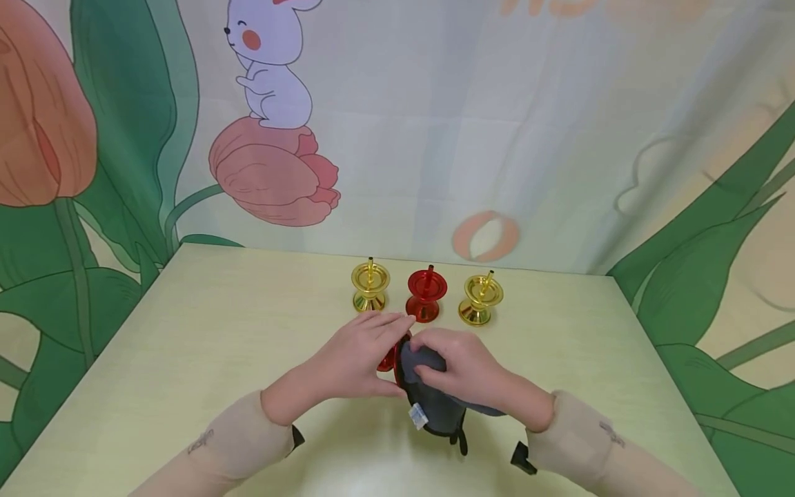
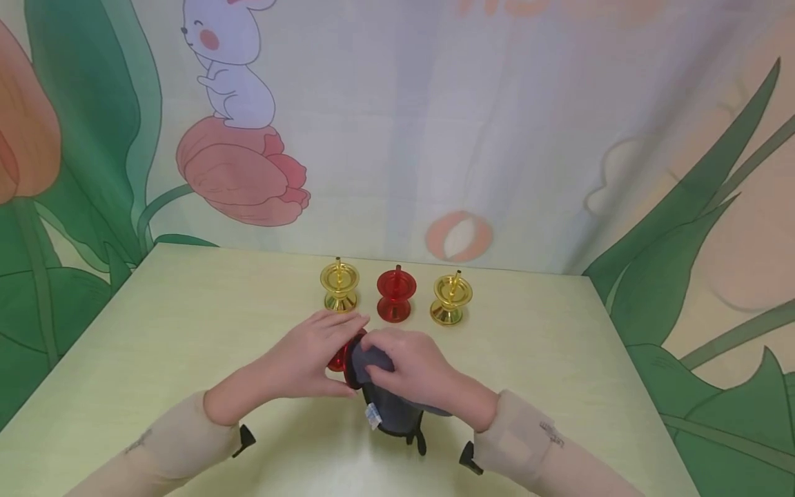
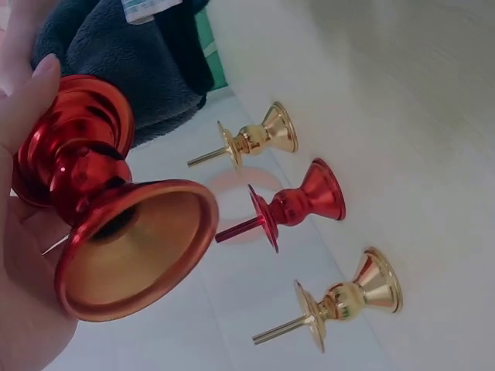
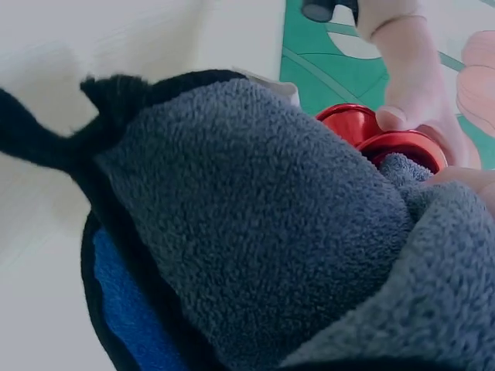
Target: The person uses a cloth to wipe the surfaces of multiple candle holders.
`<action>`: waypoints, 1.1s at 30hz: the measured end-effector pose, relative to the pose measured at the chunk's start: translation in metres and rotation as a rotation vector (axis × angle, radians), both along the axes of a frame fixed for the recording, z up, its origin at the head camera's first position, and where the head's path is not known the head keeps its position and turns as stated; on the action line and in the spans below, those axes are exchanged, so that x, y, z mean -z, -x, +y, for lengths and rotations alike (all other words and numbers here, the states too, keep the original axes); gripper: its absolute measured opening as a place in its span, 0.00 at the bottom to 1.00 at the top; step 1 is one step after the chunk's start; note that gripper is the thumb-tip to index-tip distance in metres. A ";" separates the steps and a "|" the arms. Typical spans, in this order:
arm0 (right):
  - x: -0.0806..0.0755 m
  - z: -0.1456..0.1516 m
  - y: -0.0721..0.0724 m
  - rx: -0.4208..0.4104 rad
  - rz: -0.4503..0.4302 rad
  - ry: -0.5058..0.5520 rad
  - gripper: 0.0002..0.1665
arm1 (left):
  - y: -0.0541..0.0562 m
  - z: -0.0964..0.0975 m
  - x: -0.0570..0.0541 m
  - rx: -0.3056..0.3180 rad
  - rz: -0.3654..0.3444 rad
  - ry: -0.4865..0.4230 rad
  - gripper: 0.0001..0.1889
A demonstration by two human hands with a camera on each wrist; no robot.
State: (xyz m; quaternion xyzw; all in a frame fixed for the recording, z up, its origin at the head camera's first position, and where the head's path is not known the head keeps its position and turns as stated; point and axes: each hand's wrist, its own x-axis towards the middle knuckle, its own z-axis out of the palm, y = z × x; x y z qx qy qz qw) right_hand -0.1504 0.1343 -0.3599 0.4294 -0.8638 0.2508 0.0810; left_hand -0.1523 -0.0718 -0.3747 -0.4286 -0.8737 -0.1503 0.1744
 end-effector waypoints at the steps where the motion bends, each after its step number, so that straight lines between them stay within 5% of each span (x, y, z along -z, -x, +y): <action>1: 0.001 -0.001 0.001 -0.005 0.015 -0.002 0.12 | 0.001 0.000 0.000 0.009 -0.014 -0.011 0.48; 4: 0.003 -0.002 0.005 0.015 -0.012 0.018 0.12 | 0.004 0.002 0.003 0.019 0.029 -0.051 0.45; 9: 0.008 -0.005 0.014 0.104 -0.193 0.117 0.11 | 0.008 0.004 0.015 -0.040 0.331 -0.018 0.44; 11: 0.010 -0.006 0.018 0.130 -0.250 0.147 0.11 | 0.010 0.004 0.019 -0.063 0.397 -0.004 0.45; 14: 0.012 -0.005 0.021 0.143 -0.272 0.146 0.11 | 0.013 0.002 0.021 -0.070 0.327 0.013 0.48; 21: 0.020 -0.003 0.027 0.096 -0.141 0.051 0.11 | 0.022 -0.001 0.013 -0.082 -0.128 0.028 0.48; 25: 0.025 -0.002 0.031 0.067 -0.083 0.015 0.12 | 0.026 0.001 0.013 -0.089 -0.280 0.007 0.45; 28: 0.027 -0.003 0.034 0.077 -0.132 0.045 0.12 | 0.026 0.003 0.018 -0.112 -0.285 -0.035 0.45; 33: 0.032 -0.005 0.042 0.165 -0.273 0.134 0.11 | 0.025 0.007 0.032 -0.147 -0.032 -0.066 0.44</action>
